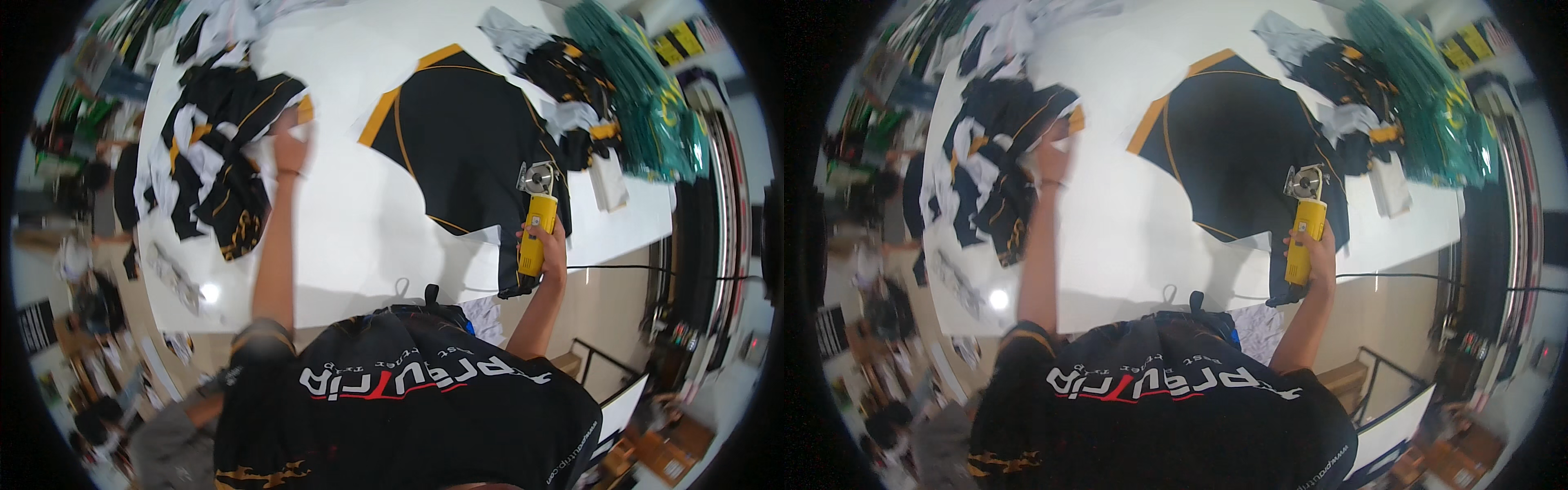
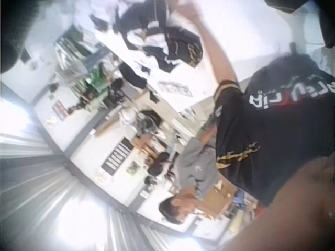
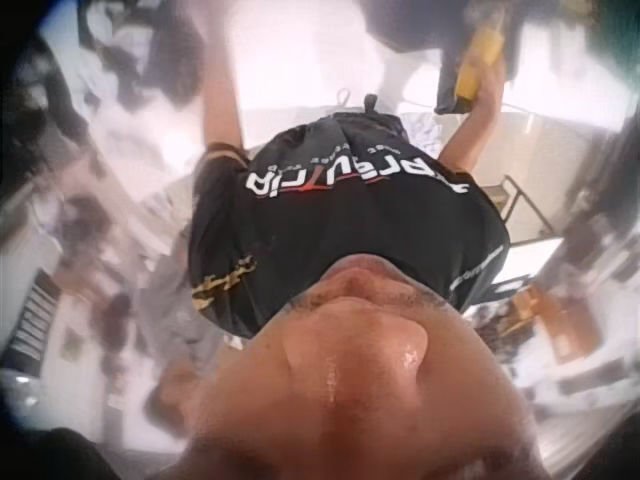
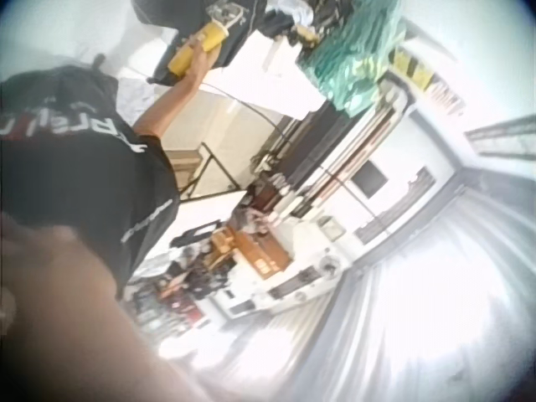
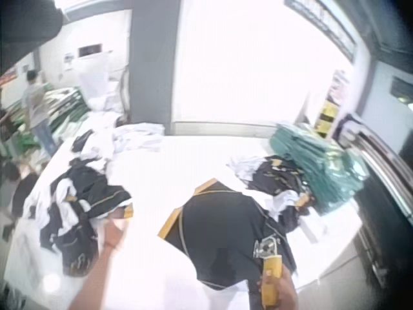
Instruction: The person uses a yellow electric rotary cutter to cut black and yellow fabric pieces on a white table. They align the fabric, cut along the edges, and occasionally flip or reposition the material to complete the cuts.
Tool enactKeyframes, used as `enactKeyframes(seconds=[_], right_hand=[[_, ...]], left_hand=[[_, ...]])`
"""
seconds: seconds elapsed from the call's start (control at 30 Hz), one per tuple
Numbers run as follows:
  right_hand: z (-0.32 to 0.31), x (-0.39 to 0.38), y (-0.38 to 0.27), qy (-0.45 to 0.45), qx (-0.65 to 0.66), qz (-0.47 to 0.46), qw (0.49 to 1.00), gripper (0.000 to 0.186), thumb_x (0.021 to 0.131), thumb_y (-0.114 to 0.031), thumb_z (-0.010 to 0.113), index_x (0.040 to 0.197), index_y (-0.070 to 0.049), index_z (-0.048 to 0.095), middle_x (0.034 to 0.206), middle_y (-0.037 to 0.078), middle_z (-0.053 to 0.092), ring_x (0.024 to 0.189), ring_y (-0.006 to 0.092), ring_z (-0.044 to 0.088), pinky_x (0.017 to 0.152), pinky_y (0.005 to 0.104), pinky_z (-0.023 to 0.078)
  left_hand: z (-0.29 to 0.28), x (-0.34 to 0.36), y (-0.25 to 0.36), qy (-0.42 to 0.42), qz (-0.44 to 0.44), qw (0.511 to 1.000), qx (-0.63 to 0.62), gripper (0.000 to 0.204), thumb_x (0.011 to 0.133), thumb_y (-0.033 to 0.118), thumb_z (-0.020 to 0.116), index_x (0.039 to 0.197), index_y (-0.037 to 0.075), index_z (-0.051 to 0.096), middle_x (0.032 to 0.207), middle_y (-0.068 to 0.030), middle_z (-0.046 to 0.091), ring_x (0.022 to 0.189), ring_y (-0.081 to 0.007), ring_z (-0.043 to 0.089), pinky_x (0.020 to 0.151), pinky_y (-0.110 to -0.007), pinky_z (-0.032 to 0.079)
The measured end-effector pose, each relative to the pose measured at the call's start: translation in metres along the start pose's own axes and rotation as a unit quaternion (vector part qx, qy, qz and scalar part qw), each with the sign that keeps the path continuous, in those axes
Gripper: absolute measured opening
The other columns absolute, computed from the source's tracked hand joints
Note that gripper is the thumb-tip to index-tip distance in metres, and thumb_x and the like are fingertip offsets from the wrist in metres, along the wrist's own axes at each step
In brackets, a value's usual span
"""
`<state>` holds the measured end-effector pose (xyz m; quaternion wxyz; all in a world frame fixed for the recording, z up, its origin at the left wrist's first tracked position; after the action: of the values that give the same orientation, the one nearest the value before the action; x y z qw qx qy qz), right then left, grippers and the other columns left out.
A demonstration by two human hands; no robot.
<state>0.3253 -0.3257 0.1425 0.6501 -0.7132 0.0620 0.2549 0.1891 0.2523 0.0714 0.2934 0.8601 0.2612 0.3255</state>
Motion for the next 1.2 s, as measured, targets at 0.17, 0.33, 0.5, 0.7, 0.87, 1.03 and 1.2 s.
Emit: enactKeyframes(seconds=[0.17,0.33,0.5,0.7,0.87,1.03,1.2], right_hand=[[-0.042,-0.027,0.011,0.069,0.036,-0.013,0.997,0.049,0.083,-0.002,0.072,0.126,-0.001,0.051,0.098,0.014,0.065,0.079,0.0267,0.073,0.060,0.0399,0.061],[-0.071,-0.050,0.025,0.111,0.070,-0.024,0.991,0.058,0.082,-0.002,0.072,0.135,-0.001,0.049,0.102,0.017,0.066,0.080,0.0281,0.073,0.062,0.0404,0.062],[-0.091,-0.058,0.038,0.134,0.061,0.002,0.989,0.063,0.081,-0.003,0.072,0.138,0.000,0.046,0.104,0.017,0.067,0.081,0.0284,0.073,0.063,0.0409,0.063],[-0.084,-0.044,0.039,0.112,0.036,-0.005,0.993,0.060,0.081,-0.005,0.071,0.137,-0.001,0.048,0.101,0.016,0.067,0.083,0.0281,0.074,0.062,0.0401,0.063],[-0.072,-0.032,0.042,0.062,0.022,0.006,0.998,0.061,0.082,-0.005,0.070,0.138,-0.002,0.047,0.101,0.016,0.066,0.083,0.0286,0.073,0.062,0.0410,0.063],[-0.045,-0.017,0.040,0.013,-0.001,0.019,1.000,0.057,0.078,-0.001,0.070,0.131,0.000,0.049,0.100,0.014,0.066,0.082,0.0250,0.073,0.063,0.0384,0.063],[-0.036,-0.020,0.049,-0.032,-0.040,0.038,0.998,0.060,0.079,-0.003,0.070,0.135,-0.001,0.047,0.100,0.014,0.065,0.081,0.0240,0.072,0.062,0.0381,0.062]], left_hand=[[0.194,-0.196,0.218,-0.353,0.228,0.904,-0.076,0.041,0.080,0.028,0.079,0.114,0.007,0.072,0.125,-0.0105,0.067,0.119,-0.0344,0.061,0.099,-0.051,0.048],[0.221,-0.262,0.256,-0.314,0.359,0.879,0.005,0.038,0.085,0.021,0.071,0.122,0.014,0.068,0.121,-0.0066,0.064,0.120,-0.0289,0.056,0.098,-0.046,0.046],[0.212,-0.200,0.153,-0.458,0.389,0.799,0.020,0.028,0.085,0.006,0.060,0.109,0.016,0.069,0.111,-0.0034,0.064,0.117,-0.0281,0.058,0.095,-0.046,0.047],[0.053,0.007,-0.059,-0.482,0.075,0.691,0.533,0.030,0.102,0.018,0.053,0.125,0.017,0.074,0.130,-0.0111,0.070,0.133,-0.0289,0.057,0.109,-0.046,0.046],[0.010,0.052,0.011,-0.261,0.055,0.874,0.406,0.037,0.088,0.030,0.074,0.124,0.021,0.074,0.126,-0.0149,0.070,0.117,-0.0388,0.067,0.098,-0.052,0.055],[0.126,-0.086,0.099,-0.309,0.155,0.909,0.232,0.072,0.092,0.059,0.064,0.152,0.021,0.052,0.163,-0.0211,0.036,0.148,-0.0511,0.032,0.112,-0.074,0.032],[0.137,-0.230,0.142,-0.463,0.084,0.840,0.271,0.096,0.093,0.073,0.055,0.168,0.025,0.020,0.175,-0.0203,-0.004,0.153,-0.0626,-0.007,0.109,-0.087,0.011]])
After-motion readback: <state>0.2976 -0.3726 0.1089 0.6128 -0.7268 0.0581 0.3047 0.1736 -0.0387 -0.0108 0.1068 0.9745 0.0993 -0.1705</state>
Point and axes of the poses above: each hand's wrist, its own x-axis towards the middle knuckle, its own z-axis out of the palm, y = z × x, the point moved 3 cm from there along x, towards the middle knuckle
